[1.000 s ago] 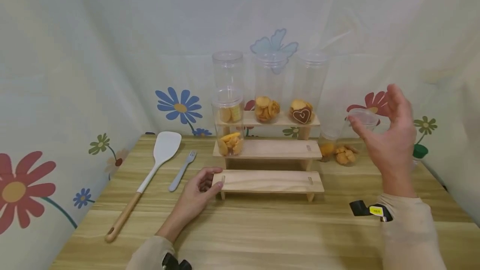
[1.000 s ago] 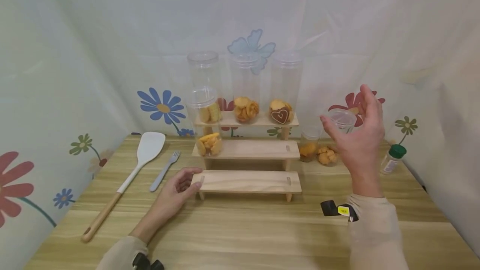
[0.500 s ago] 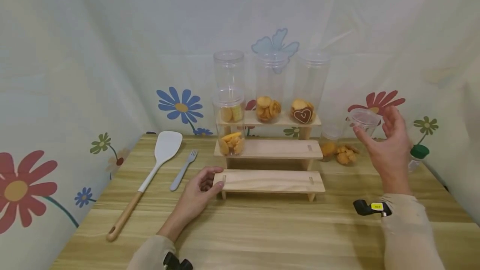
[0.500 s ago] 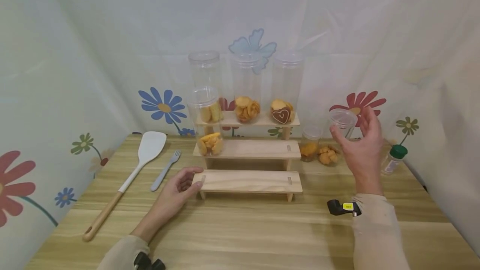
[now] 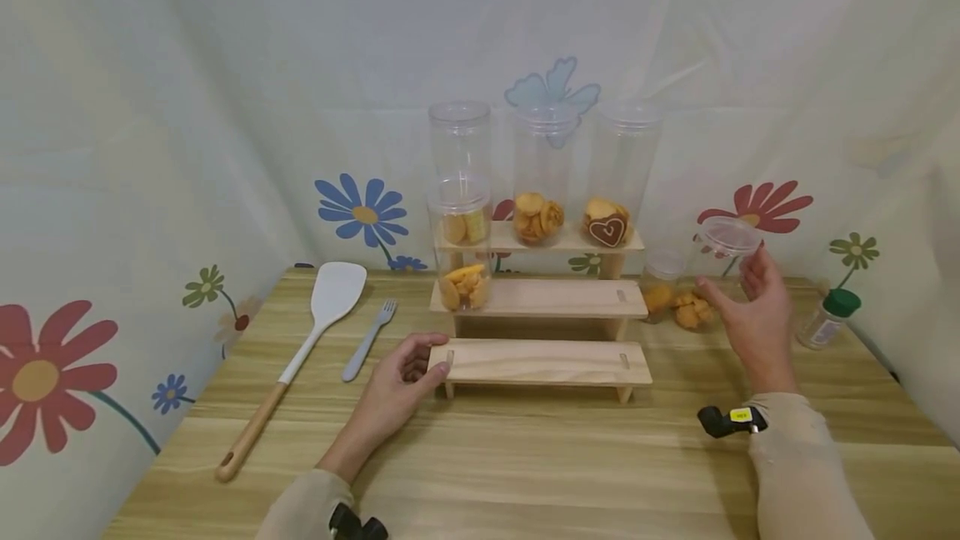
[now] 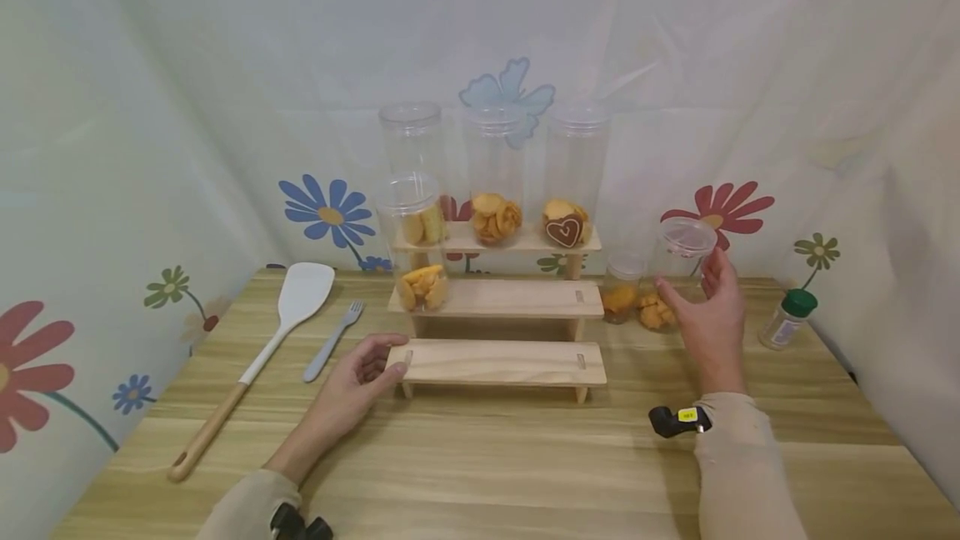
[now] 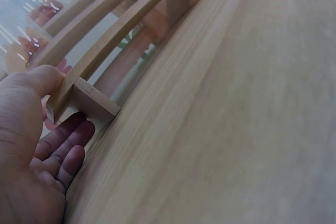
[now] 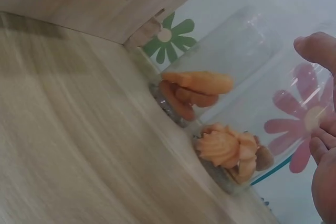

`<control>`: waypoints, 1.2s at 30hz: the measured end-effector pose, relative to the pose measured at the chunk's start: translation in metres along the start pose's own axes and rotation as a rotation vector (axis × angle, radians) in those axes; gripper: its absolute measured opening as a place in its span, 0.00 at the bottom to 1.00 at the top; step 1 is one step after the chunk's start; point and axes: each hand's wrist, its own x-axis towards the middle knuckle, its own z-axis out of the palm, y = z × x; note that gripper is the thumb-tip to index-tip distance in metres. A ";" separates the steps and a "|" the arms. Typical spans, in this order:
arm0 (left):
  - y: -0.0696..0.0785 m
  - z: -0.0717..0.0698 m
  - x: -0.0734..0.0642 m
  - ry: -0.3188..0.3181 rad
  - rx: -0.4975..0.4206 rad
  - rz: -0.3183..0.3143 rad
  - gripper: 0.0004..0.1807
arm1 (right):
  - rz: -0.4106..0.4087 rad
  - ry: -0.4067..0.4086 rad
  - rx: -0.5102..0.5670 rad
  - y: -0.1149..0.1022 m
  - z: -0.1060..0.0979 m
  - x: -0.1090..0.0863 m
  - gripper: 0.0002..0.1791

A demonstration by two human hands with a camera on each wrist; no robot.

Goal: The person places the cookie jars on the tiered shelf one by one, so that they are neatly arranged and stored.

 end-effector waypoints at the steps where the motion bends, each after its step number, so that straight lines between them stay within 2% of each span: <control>1: 0.000 0.000 0.000 0.000 -0.001 0.002 0.21 | 0.007 0.001 0.002 0.001 0.001 0.000 0.52; 7: -0.002 0.000 0.000 0.000 -0.005 0.008 0.21 | 0.031 -0.017 -0.013 0.008 0.006 -0.002 0.52; 21: -0.002 0.000 0.001 -0.002 -0.005 -0.002 0.21 | 0.025 -0.039 -0.034 0.029 0.013 -0.003 0.50; 31: -0.001 0.000 0.000 -0.004 0.002 -0.003 0.21 | 0.032 -0.030 -0.043 0.033 0.016 -0.003 0.43; 36: -0.002 0.000 0.001 -0.006 0.004 -0.001 0.21 | 0.071 -0.010 -0.030 0.029 0.014 -0.004 0.43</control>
